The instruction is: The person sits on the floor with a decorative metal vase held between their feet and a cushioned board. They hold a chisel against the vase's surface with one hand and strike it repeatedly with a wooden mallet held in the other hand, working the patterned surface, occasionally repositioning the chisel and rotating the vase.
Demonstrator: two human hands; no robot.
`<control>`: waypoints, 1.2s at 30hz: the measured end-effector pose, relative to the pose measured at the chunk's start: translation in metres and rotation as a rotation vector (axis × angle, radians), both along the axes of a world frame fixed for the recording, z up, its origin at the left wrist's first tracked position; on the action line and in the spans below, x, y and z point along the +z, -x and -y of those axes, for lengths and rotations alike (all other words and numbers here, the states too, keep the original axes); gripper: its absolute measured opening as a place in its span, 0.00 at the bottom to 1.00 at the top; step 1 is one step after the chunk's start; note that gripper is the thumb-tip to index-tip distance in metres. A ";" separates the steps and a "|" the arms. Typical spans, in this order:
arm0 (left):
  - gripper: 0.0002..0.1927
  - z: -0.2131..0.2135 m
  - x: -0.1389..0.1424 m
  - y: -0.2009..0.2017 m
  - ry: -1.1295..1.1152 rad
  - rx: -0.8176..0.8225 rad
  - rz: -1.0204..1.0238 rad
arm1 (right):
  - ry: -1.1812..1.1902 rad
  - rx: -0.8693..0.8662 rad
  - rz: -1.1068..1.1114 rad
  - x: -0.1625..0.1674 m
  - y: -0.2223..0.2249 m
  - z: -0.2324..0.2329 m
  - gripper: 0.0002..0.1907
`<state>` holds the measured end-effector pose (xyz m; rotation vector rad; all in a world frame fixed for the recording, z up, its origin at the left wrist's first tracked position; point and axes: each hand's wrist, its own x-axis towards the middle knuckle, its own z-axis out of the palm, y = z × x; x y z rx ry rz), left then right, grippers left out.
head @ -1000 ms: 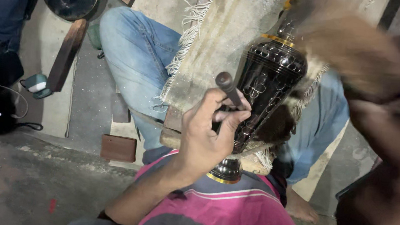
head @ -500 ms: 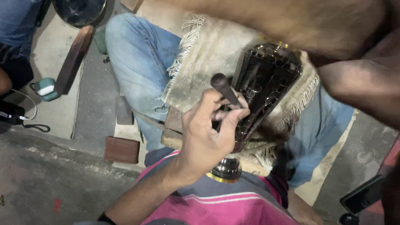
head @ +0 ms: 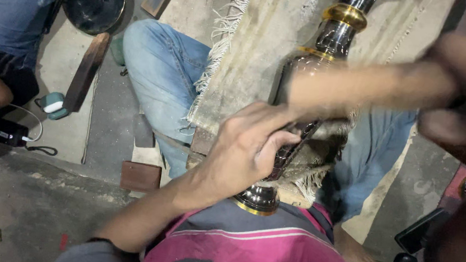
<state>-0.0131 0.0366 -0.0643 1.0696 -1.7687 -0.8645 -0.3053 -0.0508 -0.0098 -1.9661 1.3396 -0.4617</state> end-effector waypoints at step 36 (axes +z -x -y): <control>0.29 0.083 0.004 -0.011 0.051 -0.914 0.131 | 0.411 -0.729 0.199 -0.111 0.006 -0.150 0.19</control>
